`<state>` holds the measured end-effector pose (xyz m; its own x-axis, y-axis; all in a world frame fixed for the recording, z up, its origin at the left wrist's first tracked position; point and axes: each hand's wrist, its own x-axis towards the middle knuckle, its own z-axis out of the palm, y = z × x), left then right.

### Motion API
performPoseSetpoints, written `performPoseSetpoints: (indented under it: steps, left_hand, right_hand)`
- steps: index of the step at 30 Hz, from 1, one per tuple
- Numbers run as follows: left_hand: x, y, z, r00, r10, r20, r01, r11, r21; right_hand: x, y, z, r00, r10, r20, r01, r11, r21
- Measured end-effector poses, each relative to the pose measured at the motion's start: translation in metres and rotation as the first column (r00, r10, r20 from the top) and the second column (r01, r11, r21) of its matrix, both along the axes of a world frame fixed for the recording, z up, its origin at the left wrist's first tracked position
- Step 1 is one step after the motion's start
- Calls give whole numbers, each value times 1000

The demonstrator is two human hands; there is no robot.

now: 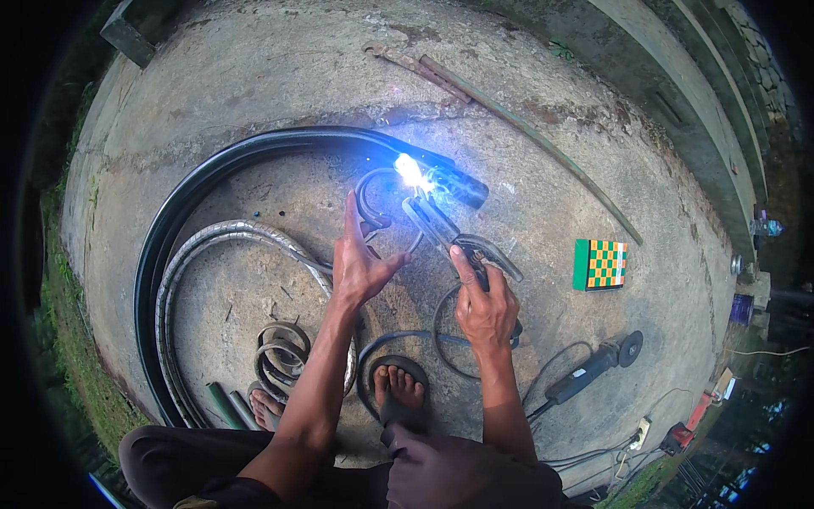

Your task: The person uses an angle grinder to cut a piece of curved metal rod, then picks up a scroll-shaped metal piece and welds it to the end of a long black pipe using a stick welder.

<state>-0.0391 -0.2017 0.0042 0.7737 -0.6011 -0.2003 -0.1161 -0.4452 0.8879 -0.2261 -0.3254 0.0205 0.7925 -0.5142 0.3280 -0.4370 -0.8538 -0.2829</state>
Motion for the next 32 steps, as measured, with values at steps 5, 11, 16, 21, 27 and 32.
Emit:
performPoseSetpoints:
  steps: [5,11,16,21,27,32]
  left_hand:
    - [0,1,-1,1000,2,5,-2,1000,6]
    - [-1,-1,-2,999,32,-19,-31,999,11]
    - [0,-4,0,1000,-8,-23,8,1000,-4]
    - [0,1,-1,999,-16,-47,15,1000,-10]
    - [3,2,-10,998,-55,41,52,995,87]
    - [1,4,6,987,-88,137,59,977,205]
  right_hand:
    - [1,2,2,1000,-6,-4,6,1000,14]
    - [0,-1,1,1000,-9,-1,10,999,35]
    - [-1,-2,6,1000,-19,-23,21,998,67]
    - [-4,1,5,996,-19,90,5,989,149]
    - [-38,4,1,955,-212,206,187,973,136]
    - [-66,-15,-2,825,-526,206,374,782,498]
